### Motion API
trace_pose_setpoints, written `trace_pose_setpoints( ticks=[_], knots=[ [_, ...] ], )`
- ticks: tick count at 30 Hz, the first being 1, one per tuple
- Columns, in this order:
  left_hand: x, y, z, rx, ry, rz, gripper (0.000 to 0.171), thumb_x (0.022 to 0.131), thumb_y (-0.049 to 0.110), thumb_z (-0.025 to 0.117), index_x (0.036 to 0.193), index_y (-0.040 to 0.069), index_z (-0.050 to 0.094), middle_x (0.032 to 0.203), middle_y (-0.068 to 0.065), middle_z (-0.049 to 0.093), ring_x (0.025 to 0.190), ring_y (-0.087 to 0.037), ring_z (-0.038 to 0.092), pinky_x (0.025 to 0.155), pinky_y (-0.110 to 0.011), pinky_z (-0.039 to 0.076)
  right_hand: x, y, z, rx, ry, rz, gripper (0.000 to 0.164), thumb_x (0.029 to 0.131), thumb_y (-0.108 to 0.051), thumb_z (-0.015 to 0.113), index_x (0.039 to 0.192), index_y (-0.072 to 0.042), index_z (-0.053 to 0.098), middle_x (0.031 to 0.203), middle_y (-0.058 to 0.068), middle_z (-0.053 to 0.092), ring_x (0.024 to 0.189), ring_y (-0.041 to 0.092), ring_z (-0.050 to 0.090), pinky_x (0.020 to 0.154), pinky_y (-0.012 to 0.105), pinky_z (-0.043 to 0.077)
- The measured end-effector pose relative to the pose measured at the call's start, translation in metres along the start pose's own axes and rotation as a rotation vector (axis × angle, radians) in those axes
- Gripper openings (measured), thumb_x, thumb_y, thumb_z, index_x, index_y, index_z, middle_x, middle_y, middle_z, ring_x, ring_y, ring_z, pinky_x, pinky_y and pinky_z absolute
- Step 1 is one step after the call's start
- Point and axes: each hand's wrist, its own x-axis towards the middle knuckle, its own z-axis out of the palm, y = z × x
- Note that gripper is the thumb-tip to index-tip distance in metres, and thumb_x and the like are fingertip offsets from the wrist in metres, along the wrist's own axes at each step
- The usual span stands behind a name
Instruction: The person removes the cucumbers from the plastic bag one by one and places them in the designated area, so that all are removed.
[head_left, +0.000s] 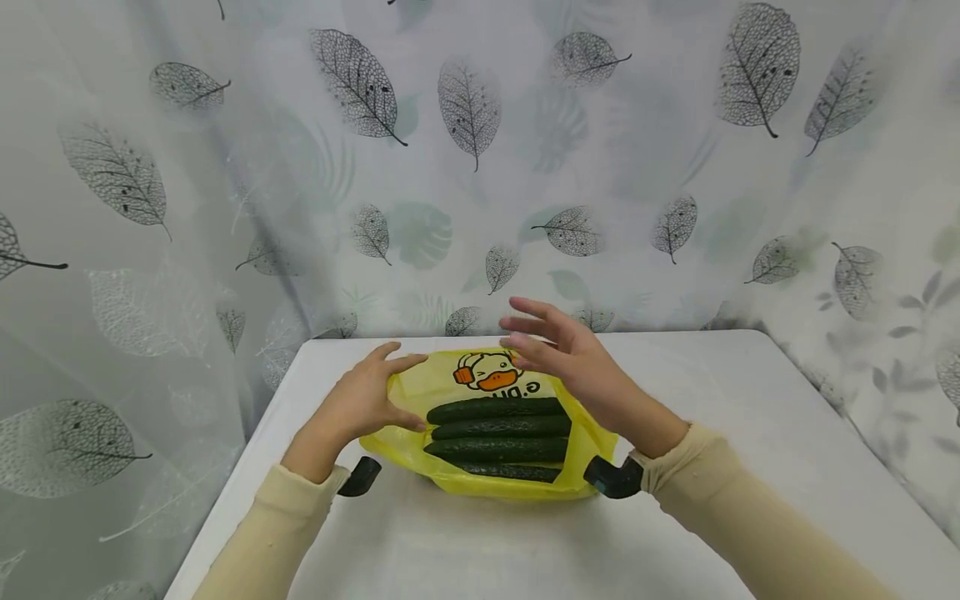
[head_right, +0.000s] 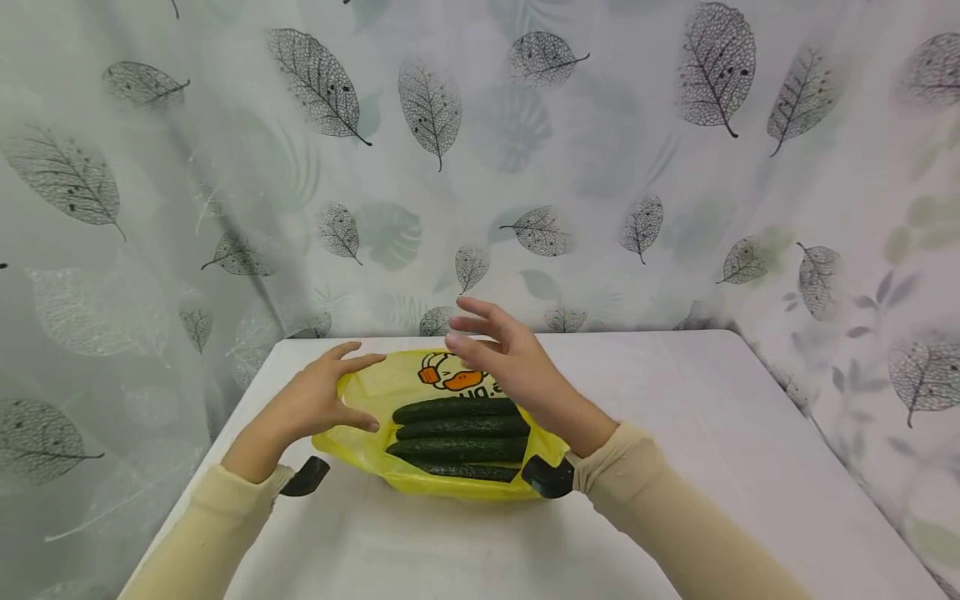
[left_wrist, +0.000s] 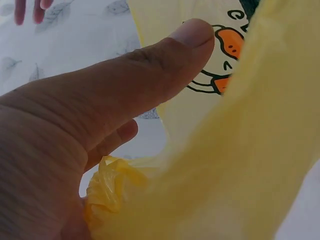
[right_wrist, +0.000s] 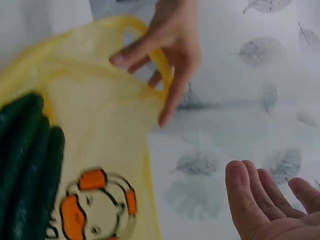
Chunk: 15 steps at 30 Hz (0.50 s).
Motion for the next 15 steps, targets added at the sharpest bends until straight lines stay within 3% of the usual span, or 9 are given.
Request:
trace_pose_setpoints(
  ticks=[6,15],
  knots=[
    [0.0,-0.002,0.005,-0.006,0.02,0.002,0.099,0.065,0.039,0.096,0.151,0.02,0.051,0.158,-0.024,0.032,0.126,-0.053,0.05,0.096,-0.072,0.041,0.008,0.016,0.025,0.054,-0.024,0.111,0.06,0.101,-0.027,0.065,0.154,-0.014,0.041,0.144,0.015,0.055,0.126,0.029,0.058,0.101,0.047,0.051],
    [0.002,-0.007,0.012,0.025,0.048,0.006,0.098,0.065,0.03,0.097,0.151,0.021,0.049,0.158,-0.023,0.032,0.116,-0.051,0.058,0.092,-0.068,0.046,0.012,0.066,0.041,-0.068,-0.012,0.295,0.051,0.096,-0.03,0.072,0.14,-0.008,0.059,0.125,0.009,0.069,0.113,0.027,0.066,0.097,0.045,0.054]
  ],
)
